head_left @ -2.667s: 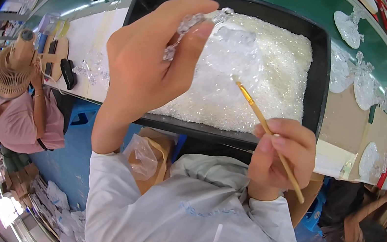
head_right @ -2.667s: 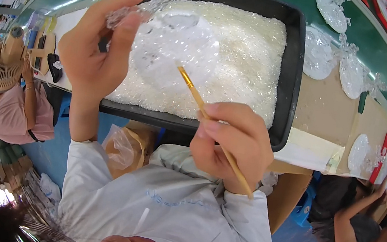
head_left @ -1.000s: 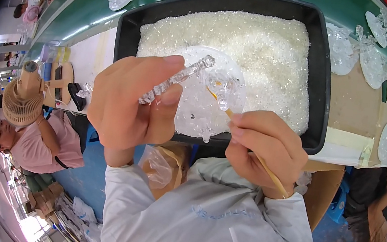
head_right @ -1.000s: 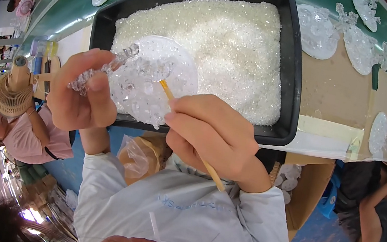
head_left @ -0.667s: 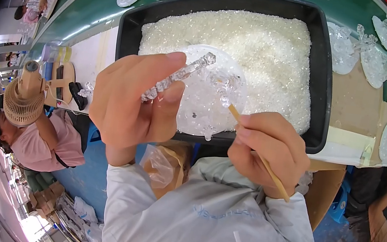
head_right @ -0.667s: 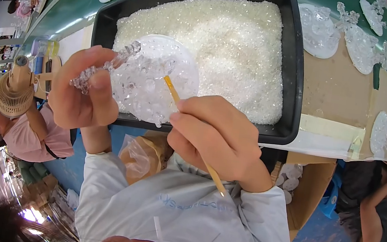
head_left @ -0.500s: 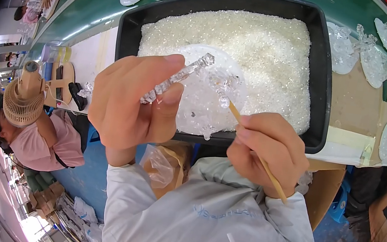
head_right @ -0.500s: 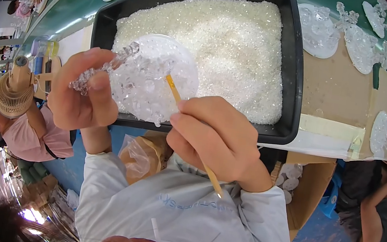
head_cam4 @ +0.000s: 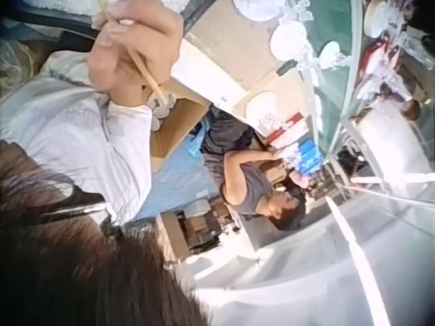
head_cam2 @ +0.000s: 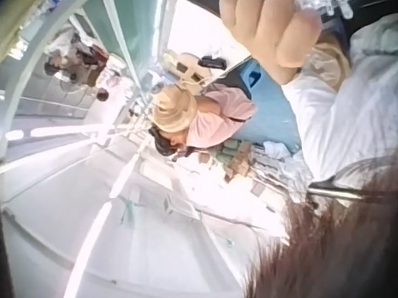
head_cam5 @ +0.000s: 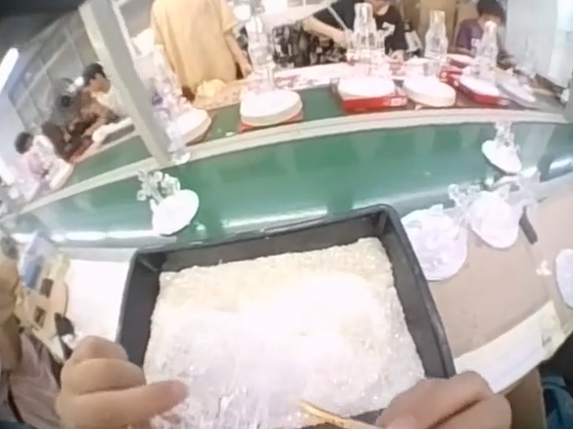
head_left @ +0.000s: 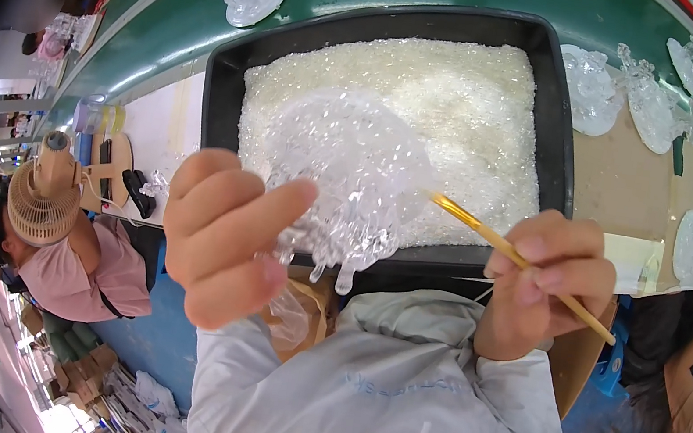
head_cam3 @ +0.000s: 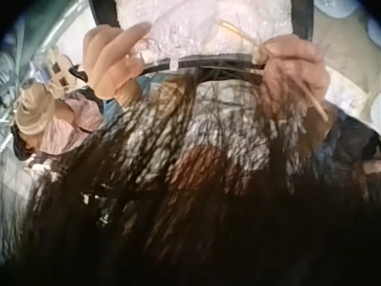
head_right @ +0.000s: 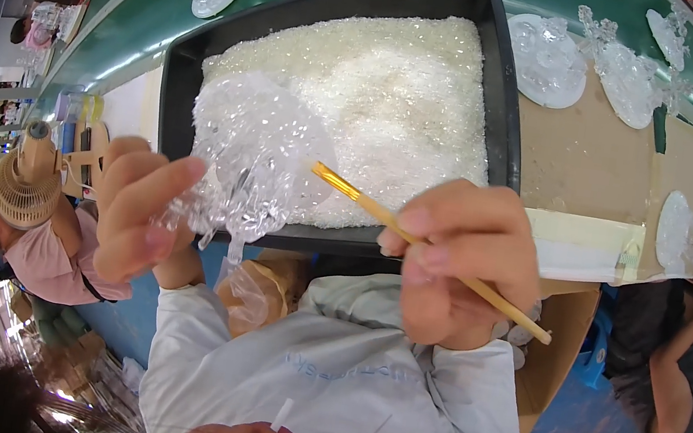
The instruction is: Applying decorative beads or crystals to transparent plastic lighting fixture components using a brush and an adhesive.
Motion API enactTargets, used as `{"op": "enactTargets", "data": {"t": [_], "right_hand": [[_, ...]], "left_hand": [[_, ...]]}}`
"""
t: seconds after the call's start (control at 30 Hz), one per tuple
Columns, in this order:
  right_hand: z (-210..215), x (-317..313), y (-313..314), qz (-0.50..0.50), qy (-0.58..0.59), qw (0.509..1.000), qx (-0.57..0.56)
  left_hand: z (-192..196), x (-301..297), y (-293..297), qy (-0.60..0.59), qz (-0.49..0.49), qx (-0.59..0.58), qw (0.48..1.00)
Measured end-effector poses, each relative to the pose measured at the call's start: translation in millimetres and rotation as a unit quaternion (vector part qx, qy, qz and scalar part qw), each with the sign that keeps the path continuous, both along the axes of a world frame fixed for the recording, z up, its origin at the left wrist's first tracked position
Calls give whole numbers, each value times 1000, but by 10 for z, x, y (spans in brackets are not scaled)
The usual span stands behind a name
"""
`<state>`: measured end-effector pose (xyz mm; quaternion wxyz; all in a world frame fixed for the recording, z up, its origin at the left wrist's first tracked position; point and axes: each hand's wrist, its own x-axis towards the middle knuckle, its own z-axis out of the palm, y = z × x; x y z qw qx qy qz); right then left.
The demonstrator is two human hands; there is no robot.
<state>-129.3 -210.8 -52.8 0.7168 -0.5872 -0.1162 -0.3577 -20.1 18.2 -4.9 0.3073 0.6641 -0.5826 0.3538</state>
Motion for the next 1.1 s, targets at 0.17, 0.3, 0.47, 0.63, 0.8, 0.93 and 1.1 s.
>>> {"op": "enactTargets", "data": {"t": [0.17,0.3,0.47,0.63,0.8,0.93,1.1], "right_hand": [[24,49,37,50,36,996,-72],[-17,92,-14,102,0,991,-82],[-65,106,24,108,-14,988,-106],[-92,156,39,103,-50,988,-100],[-110,172,44,95,-69,988,-101],[-87,161,33,102,-65,985,-127],[-64,105,52,86,-34,988,-127]], "left_hand": [[-57,-85,30,-32,-6,-20,999],[-52,-72,-117,-59,-32,-34,997],[-71,-74,-37,-86,-37,-15,996],[-82,-75,-30,-82,-30,-20,996],[-85,-65,-37,-84,-34,-18,996],[-94,-58,-45,-99,-47,-21,994],[-102,-47,-54,-104,-58,-27,993]]}}
